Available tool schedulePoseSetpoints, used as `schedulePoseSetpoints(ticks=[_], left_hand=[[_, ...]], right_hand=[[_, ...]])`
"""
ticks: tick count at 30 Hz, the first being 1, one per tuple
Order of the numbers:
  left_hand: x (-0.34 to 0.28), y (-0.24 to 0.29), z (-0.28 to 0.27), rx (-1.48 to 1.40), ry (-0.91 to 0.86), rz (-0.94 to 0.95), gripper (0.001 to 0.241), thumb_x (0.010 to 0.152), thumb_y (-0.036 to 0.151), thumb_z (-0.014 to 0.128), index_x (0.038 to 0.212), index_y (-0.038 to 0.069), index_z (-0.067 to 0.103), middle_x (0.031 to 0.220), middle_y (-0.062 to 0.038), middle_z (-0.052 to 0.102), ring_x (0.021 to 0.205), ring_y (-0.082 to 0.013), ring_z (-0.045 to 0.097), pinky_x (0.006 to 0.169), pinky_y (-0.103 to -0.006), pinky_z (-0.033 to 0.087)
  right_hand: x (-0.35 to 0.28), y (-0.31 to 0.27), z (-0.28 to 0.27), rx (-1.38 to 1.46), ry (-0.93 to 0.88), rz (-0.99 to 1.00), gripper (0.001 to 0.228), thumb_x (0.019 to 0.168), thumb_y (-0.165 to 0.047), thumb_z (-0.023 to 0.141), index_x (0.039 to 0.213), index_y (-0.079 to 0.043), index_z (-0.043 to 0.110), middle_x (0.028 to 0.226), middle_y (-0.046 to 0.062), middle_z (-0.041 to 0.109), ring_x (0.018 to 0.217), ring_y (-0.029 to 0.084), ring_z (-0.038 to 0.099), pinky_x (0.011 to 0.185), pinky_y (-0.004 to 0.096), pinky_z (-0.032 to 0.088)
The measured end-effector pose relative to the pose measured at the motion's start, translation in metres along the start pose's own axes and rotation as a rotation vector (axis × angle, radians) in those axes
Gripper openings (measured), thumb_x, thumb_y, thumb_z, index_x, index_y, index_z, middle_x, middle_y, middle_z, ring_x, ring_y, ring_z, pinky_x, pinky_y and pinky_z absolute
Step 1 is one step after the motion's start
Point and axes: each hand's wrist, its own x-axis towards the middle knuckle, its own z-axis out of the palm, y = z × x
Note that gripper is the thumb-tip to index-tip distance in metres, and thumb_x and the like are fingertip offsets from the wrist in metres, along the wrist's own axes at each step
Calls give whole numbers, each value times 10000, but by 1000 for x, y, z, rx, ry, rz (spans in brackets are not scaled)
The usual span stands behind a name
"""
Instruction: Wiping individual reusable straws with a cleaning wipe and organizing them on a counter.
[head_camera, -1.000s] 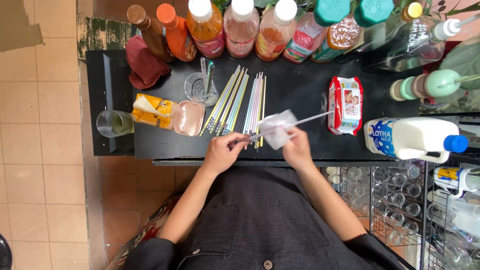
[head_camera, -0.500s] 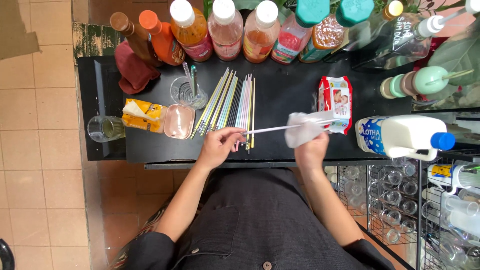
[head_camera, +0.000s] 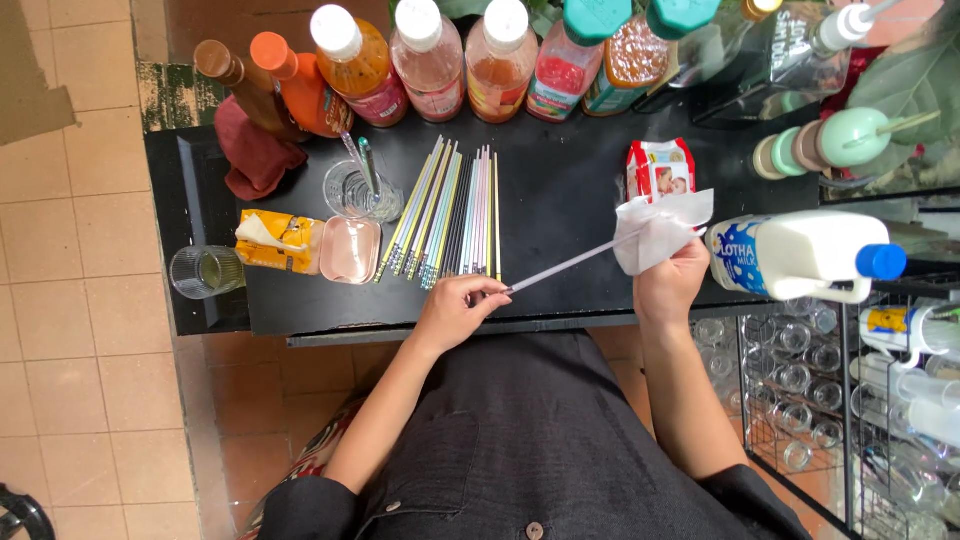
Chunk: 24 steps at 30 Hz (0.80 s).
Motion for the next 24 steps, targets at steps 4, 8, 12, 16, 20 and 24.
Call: schedulePoseSetpoints(ticks=[4,8,12,16,20,24], left_hand=[[-5,4,-4,-97,69,27,164,814,208,850,933,103,811,794,-14,775,544,-80,581,521,-245,473],[-3,18,-14,6,151,96,184,767,182,882,877,65,792,767,-21,734,532,-66,553,507,-236,446],[-7,15,-21,-90,186,120,198,771,171,876,902,57,779,798,-17,742,514,-65,552,493,-236,443],[-13,4,-32,-83,161,83,188,806,178,859,945,68,796,792,-21,758,540,-71,568,516,-235,453],[-18,-22,-38,-38,114,108,139,901,144,758,1012,74,801,863,-35,778,625,-75,650,587,-228,509],[-20,-37,-39,-239,39,76,205,990,107,613,1119,32,754,940,-47,774,735,-82,709,646,-222,564]], right_hand=[[-15,6,16,96,50,10,156,1034,-115,664,1127,6,693,1096,50,730,972,132,694,874,292,563],[-39,22,44,-67,-36,54,130,1017,-102,667,1091,-3,707,1057,39,732,940,125,696,837,291,572],[-56,57,57,-253,-390,238,136,967,-59,668,1078,-10,727,1050,20,748,944,92,687,834,262,560],[-44,60,43,-243,-505,418,152,980,-73,652,1092,-17,738,983,3,746,881,63,665,768,240,539],[-23,35,40,-303,-164,61,68,1000,-56,685,1046,-15,712,958,27,716,823,93,651,717,262,530],[-20,12,59,99,35,-82,95,1045,-83,658,1084,-1,687,1043,55,705,901,141,664,810,301,545]])
